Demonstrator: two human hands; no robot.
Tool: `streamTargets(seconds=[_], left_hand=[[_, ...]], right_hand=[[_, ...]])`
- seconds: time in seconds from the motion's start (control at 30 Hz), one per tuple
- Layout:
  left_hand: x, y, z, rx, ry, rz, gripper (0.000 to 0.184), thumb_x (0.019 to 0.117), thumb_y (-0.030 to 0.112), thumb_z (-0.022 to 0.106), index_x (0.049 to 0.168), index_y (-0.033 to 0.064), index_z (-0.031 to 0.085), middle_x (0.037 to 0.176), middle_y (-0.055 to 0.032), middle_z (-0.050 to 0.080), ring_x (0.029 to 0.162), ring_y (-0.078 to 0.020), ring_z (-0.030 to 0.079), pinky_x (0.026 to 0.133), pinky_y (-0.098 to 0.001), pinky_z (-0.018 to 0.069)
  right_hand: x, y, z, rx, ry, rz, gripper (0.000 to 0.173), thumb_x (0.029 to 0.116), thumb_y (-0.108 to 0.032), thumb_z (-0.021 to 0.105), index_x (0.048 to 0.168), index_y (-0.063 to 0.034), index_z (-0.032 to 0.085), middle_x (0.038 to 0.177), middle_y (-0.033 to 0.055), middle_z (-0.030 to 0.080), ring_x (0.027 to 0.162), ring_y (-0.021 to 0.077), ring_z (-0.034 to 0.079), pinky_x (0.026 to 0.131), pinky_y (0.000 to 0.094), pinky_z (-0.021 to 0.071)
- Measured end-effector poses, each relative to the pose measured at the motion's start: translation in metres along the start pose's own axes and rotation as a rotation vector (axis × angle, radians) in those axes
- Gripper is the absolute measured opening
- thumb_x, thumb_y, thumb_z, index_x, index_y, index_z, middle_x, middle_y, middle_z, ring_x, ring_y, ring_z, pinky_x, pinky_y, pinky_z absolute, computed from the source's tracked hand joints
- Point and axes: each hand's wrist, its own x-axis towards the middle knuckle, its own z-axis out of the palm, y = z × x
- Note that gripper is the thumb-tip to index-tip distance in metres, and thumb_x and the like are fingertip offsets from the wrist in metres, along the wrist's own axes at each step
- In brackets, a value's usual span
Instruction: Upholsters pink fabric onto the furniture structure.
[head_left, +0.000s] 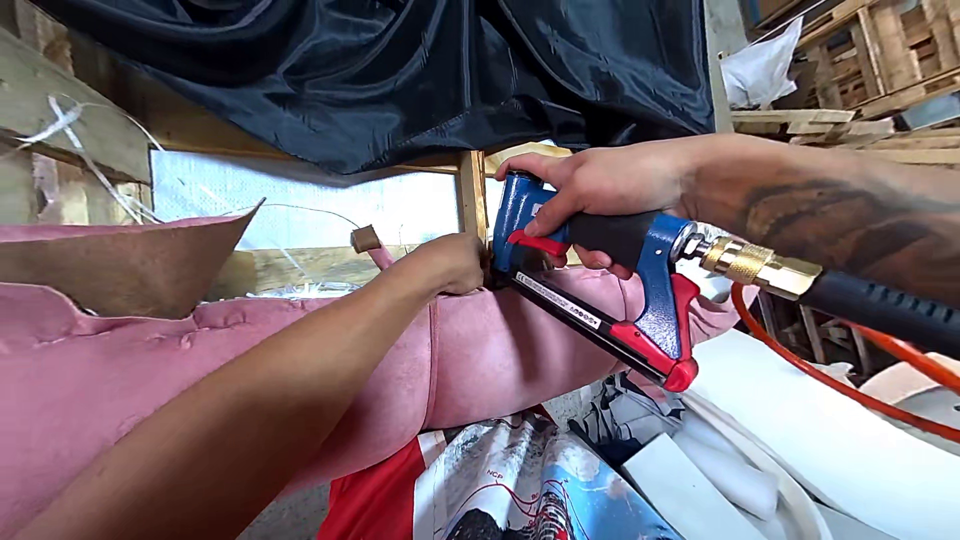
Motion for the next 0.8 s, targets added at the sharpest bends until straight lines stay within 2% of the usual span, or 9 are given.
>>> streamTargets(seconds=[0.13,0.23,0.33,0.47,0.5,0.57,0.63,0.73,0.8], left_hand=[[0.002,-0.006,-0.015,0.068,0.035,-0.146,0.019,0.0877,0.021,0.074,0.1,0.0069,0.072,0.098,-0.0194,0.071,0.095,-0.0405,0.068,0.078,-0.0679,0.0519],[-0.005,-0.017,-0.038,-0.035,0.312,-0.205,0.027,0.0973,0.035,0.068,0.11,0.0119,0.074,0.105,-0.019,0.072,0.101,-0.0421,0.068,0.084,-0.0709,0.052],[-0.022,0.001,-0.043,-0.149,0.593,0.057,0.027,0.0994,0.04,0.067,0.104,0.0138,0.074,0.097,-0.0087,0.071,0.089,-0.0279,0.069,0.079,-0.056,0.0559],[0.008,0.039,-0.011,-0.039,0.502,0.612,0.031,0.0967,0.042,0.069,0.11,0.0145,0.075,0.116,-0.0033,0.069,0.113,-0.0196,0.064,0.1,-0.0452,0.0532],[0.019,0.05,-0.003,0.053,0.442,0.681,0.033,0.0964,0.044,0.069,0.111,0.0144,0.076,0.118,-0.0033,0.069,0.117,-0.0201,0.062,0.106,-0.0459,0.0492],[0.033,0.071,0.009,0.277,0.328,0.681,0.04,0.0955,0.051,0.066,0.104,0.0139,0.077,0.119,-0.0034,0.069,0.128,-0.0243,0.057,0.123,-0.0617,0.0224],[0.034,0.092,0.016,0.443,0.227,0.525,0.038,0.0956,0.05,0.065,0.1,0.013,0.075,0.116,-0.0021,0.071,0.13,-0.0241,0.057,0.122,-0.0721,0.0053],[0.03,0.104,0.033,0.398,0.342,0.407,0.018,0.0907,0.029,0.074,0.094,0.0113,0.073,0.099,-0.0036,0.071,0.109,-0.0251,0.065,0.116,-0.0741,0.0177],[0.034,0.102,0.042,0.391,0.46,0.409,0.012,0.0877,0.022,0.074,0.091,0.0108,0.069,0.096,-0.004,0.068,0.107,-0.0255,0.064,0.115,-0.072,0.0216]], right_hand=[[0.008,-0.003,0.003,0.027,-0.068,-0.048,0.082,0.102,-0.009,0.055,0.162,-0.0449,0.011,0.087,0.0193,0.064,0.045,0.0235,0.06,0.039,0.0399,0.0544],[-0.006,0.0,-0.001,0.003,-0.048,-0.085,0.08,0.1035,-0.01,0.056,0.161,-0.047,0.014,0.092,0.0219,0.066,0.045,0.0279,0.061,0.04,0.0456,0.0559],[-0.053,0.023,-0.013,-0.057,0.076,-0.188,0.074,0.1051,-0.01,0.054,0.16,-0.0455,0.017,0.099,0.0203,0.068,0.047,0.0316,0.063,0.038,0.0506,0.0566],[-0.1,0.079,-0.034,-0.058,0.289,-0.21,0.073,0.1058,-0.015,0.056,0.159,-0.0467,0.018,0.097,0.0208,0.068,0.045,0.0347,0.063,0.038,0.0531,0.0578],[-0.103,0.094,-0.036,-0.021,0.312,-0.189,0.073,0.1059,-0.015,0.057,0.158,-0.0463,0.018,0.094,0.0219,0.068,0.044,0.0352,0.063,0.037,0.0535,0.0574],[-0.103,0.121,-0.038,0.055,0.34,-0.138,0.072,0.1056,-0.015,0.058,0.158,-0.0477,0.019,0.095,0.0214,0.069,0.045,0.0351,0.063,0.039,0.0536,0.0575],[-0.099,0.145,-0.036,0.117,0.355,-0.138,0.072,0.1055,-0.016,0.058,0.157,-0.0482,0.02,0.096,0.0205,0.069,0.047,0.0354,0.064,0.041,0.0528,0.0585],[-0.093,0.167,-0.032,0.179,0.365,-0.195,0.072,0.1055,-0.016,0.058,0.158,-0.0478,0.021,0.103,0.0208,0.069,0.049,0.0364,0.066,0.041,0.0527,0.059],[-0.087,0.17,-0.034,0.197,0.338,-0.229,0.071,0.1055,-0.016,0.058,0.157,-0.0486,0.021,0.106,0.0216,0.068,0.05,0.0362,0.066,0.041,0.0526,0.059]])
